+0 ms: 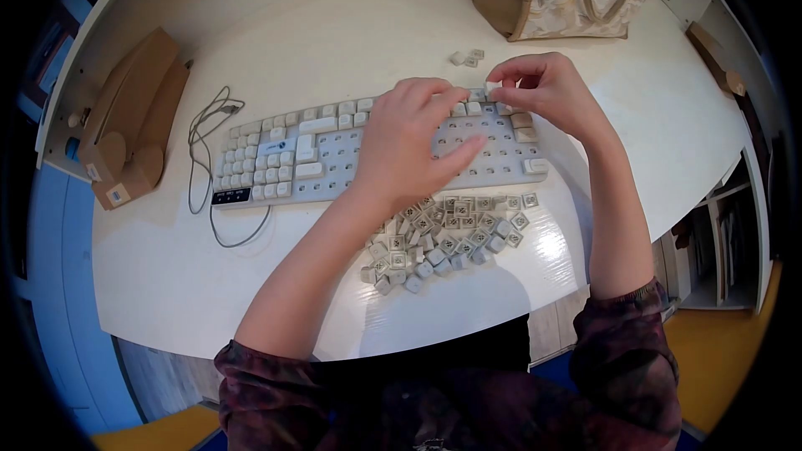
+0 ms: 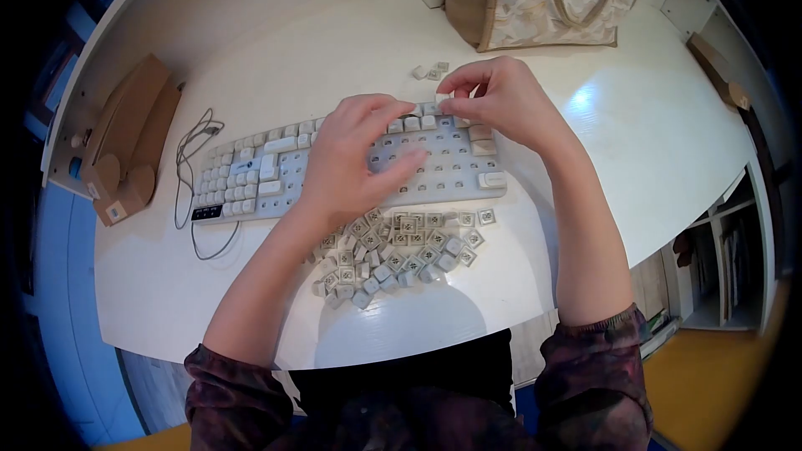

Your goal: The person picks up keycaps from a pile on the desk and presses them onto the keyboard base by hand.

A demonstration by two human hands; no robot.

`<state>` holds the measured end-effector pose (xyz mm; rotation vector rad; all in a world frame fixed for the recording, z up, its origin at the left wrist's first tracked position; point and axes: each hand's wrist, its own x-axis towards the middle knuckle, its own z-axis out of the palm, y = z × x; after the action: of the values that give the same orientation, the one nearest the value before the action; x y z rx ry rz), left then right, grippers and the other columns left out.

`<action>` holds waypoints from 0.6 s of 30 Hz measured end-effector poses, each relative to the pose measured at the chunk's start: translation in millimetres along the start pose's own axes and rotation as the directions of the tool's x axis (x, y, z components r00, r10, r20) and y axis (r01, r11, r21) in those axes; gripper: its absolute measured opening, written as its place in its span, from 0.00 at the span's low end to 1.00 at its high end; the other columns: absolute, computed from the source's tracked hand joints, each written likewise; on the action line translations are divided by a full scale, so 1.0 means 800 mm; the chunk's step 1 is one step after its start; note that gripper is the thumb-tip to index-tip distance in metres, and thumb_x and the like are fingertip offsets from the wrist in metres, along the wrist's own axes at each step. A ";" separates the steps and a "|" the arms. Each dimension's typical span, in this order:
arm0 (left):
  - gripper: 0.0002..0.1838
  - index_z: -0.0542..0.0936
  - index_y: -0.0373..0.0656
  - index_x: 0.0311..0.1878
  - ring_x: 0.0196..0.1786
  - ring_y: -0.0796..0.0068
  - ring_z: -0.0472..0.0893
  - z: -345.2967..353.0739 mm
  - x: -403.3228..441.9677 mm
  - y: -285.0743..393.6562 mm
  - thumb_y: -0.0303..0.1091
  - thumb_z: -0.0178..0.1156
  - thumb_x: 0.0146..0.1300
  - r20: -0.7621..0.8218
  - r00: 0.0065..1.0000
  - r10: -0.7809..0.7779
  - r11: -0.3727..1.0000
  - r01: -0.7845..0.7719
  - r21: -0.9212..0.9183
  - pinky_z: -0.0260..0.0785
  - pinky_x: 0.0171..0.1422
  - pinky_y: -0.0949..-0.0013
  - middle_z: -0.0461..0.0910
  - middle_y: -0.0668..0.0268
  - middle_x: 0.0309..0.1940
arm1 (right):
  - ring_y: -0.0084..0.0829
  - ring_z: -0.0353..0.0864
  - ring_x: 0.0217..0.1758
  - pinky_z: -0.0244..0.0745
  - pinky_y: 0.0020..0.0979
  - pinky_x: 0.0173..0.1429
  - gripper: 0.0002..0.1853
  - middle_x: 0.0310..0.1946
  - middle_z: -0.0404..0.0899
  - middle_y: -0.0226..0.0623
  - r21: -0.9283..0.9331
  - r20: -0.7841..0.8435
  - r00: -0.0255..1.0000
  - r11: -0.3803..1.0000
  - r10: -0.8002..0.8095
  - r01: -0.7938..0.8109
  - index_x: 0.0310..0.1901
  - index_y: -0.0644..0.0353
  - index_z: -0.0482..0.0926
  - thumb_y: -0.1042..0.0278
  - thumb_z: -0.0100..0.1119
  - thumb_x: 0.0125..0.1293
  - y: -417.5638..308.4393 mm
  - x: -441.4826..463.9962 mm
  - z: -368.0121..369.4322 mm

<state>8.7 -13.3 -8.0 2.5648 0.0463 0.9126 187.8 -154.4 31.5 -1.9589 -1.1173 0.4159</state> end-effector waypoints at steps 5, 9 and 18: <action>0.33 0.77 0.43 0.60 0.63 0.58 0.72 0.011 -0.006 -0.004 0.54 0.67 0.57 0.127 0.989 0.072 0.995 -0.080 0.065 0.61 0.69 0.54 0.75 0.59 0.58 | 0.19 0.76 0.27 0.71 0.25 0.34 0.10 0.25 0.82 0.28 -0.055 0.060 0.995 0.996 0.078 -0.075 0.38 0.61 0.89 0.68 0.72 0.53 0.020 0.007 0.005; 0.35 0.76 0.43 0.63 0.65 0.56 0.70 0.012 -0.004 0.001 0.57 0.65 0.58 0.188 0.980 0.061 0.991 -0.082 0.106 0.59 0.71 0.54 0.73 0.58 0.60 | 0.13 0.71 0.27 0.68 0.21 0.32 0.07 0.24 0.77 0.22 -0.080 0.076 0.995 0.995 0.063 -0.057 0.36 0.65 0.87 0.76 0.72 0.54 0.015 0.006 0.009; 0.38 0.74 0.49 0.67 0.66 0.54 0.68 0.020 -0.002 0.007 0.63 0.62 0.59 0.239 0.970 0.039 0.971 -0.093 0.221 0.57 0.72 0.52 0.72 0.57 0.62 | 0.14 0.72 0.27 0.69 0.21 0.32 0.07 0.24 0.79 0.24 -0.062 0.071 0.997 0.997 0.043 -0.039 0.34 0.64 0.87 0.77 0.73 0.52 0.025 0.008 0.012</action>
<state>16.6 -24.7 -17.9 2.8899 -0.0022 0.6554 196.2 -149.4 10.7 -2.0365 -1.1481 0.4833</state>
